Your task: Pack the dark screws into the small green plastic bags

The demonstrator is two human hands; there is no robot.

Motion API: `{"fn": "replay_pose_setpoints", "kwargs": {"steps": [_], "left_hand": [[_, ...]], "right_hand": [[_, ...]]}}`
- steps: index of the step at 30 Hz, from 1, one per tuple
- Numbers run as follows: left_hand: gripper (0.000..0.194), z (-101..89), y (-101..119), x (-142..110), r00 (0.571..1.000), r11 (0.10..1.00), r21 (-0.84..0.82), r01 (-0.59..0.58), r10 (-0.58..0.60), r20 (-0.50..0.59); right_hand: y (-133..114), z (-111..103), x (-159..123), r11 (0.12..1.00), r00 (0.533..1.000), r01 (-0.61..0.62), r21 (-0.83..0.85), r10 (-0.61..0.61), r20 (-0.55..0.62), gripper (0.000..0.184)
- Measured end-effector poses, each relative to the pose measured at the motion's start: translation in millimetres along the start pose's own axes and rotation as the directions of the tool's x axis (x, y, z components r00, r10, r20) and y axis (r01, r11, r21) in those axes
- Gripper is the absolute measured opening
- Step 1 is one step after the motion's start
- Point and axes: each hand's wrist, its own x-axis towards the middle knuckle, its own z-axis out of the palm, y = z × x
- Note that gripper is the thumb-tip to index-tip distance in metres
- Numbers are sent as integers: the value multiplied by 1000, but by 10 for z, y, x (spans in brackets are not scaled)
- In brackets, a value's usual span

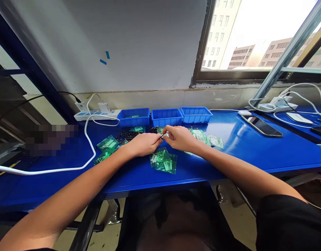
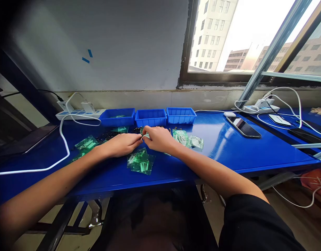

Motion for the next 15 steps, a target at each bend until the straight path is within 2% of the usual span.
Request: {"fn": "replay_pose_setpoints", "kwargs": {"steps": [15], "left_hand": [[31,-7,-6,-2,999,999,-3,-44,44,1]], "right_hand": [[-17,-26,2,999,998,23,-31,-21,63,20]]}}
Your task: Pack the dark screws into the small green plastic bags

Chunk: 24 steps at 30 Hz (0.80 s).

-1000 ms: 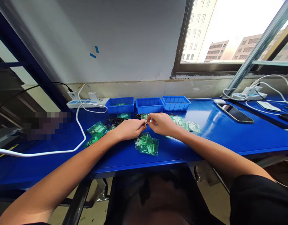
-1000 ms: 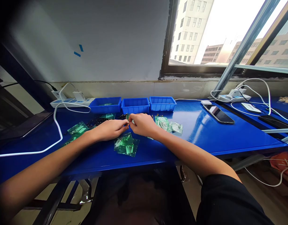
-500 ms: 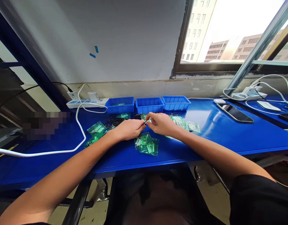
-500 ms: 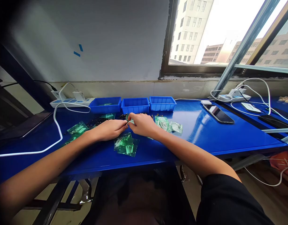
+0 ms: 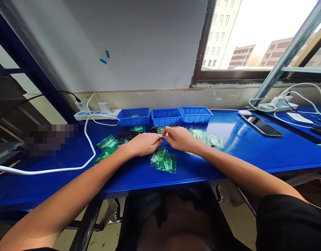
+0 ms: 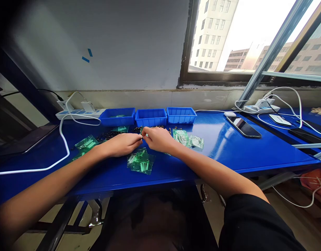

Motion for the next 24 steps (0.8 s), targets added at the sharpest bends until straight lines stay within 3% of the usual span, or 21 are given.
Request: {"fn": "replay_pose_setpoints", "kwargs": {"steps": [24], "left_hand": [[31,-2,-2,4,1000,1000,-15,5,-5,5]], "right_hand": [[-9,1,3,1000,998,-24,-14,25,51,22]]}}
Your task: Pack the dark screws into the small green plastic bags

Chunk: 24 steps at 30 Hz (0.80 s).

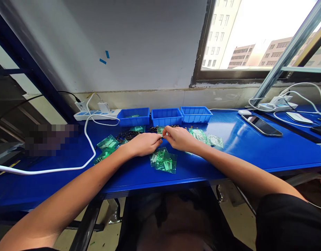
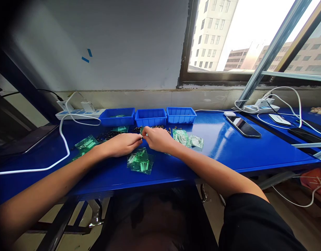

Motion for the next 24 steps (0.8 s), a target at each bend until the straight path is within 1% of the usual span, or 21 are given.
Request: {"fn": "replay_pose_setpoints", "kwargs": {"steps": [9,14,16,20,24], "left_hand": [[31,8,-3,-12,1000,1000,-24,-13,13,-3],[29,7,-7,-5,1000,999,-32,-21,21,5],[29,11,-10,-1,1000,999,-36,-25,25,4],[31,15,-11,-6,1000,1000,-24,-8,8,-2],[32,18,-10,-12,1000,1000,-18,-14,13,-6]], "right_hand": [[-11,1,4,999,1000,-26,-24,26,14,24],[2,14,14,999,1000,-16,-49,17,18,26],[8,18,14,999,1000,-7,-41,8,14,26],[17,26,7,1000,1000,10,6,-10,-16,20],[24,32,1,999,999,37,19,-36,-37,20]]}}
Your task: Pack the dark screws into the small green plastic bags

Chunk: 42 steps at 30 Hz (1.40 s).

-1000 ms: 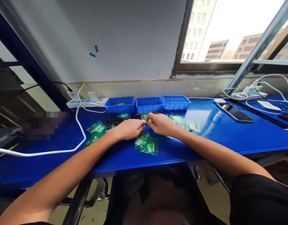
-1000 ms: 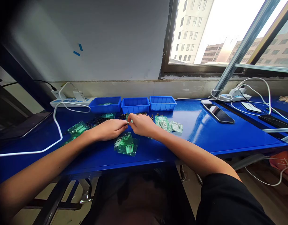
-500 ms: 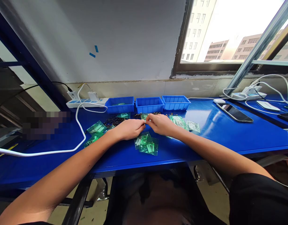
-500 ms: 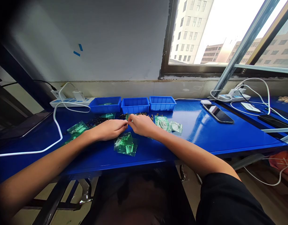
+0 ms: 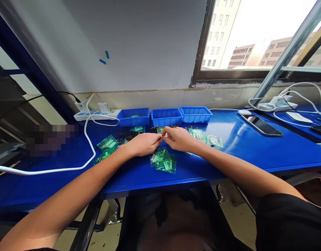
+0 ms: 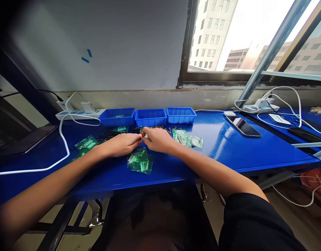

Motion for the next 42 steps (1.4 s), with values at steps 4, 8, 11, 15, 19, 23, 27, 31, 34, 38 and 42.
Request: {"fn": "replay_pose_setpoints", "kwargs": {"steps": [4,8,11,15,19,23,27,31,34,38,42], "left_hand": [[30,0,-1,7,1000,1000,-5,-8,8,-3],[31,1,-3,13,1000,1000,-4,-8,8,-2],[32,6,-7,17,1000,1000,4,-5,5,2],[31,11,-14,19,1000,1000,16,-2,2,0],[32,1,-7,6,1000,1000,-19,-21,21,-3],[32,-14,10,-3,999,999,-17,-36,36,1],[33,-8,8,5,998,998,-28,-60,60,5],[33,5,-2,10,997,997,-36,-71,71,10],[31,5,-3,5,997,996,-43,-82,83,5],[31,-6,-2,-4,996,994,-51,-92,93,9],[31,-13,-11,-3,994,991,-78,-109,111,12]], "right_hand": [[1,-2,-1,1000,1000,-1,4,1,-1,20],[-1,-5,4,1000,1000,3,-10,-3,11,20],[0,-3,9,1000,1000,-5,-25,5,21,21],[2,2,14,999,1000,-6,-44,7,18,22],[4,-2,15,999,1000,-4,-40,4,0,24],[6,-14,16,998,1000,0,-61,0,-1,29],[4,-22,20,997,1000,3,-76,-2,15,34],[2,-25,27,997,999,26,-74,-23,32,30],[22,-23,35,996,996,73,-48,-70,48,27],[79,-6,47,988,987,150,34,-152,45,24],[123,6,52,971,979,200,132,-202,7,22]]}}
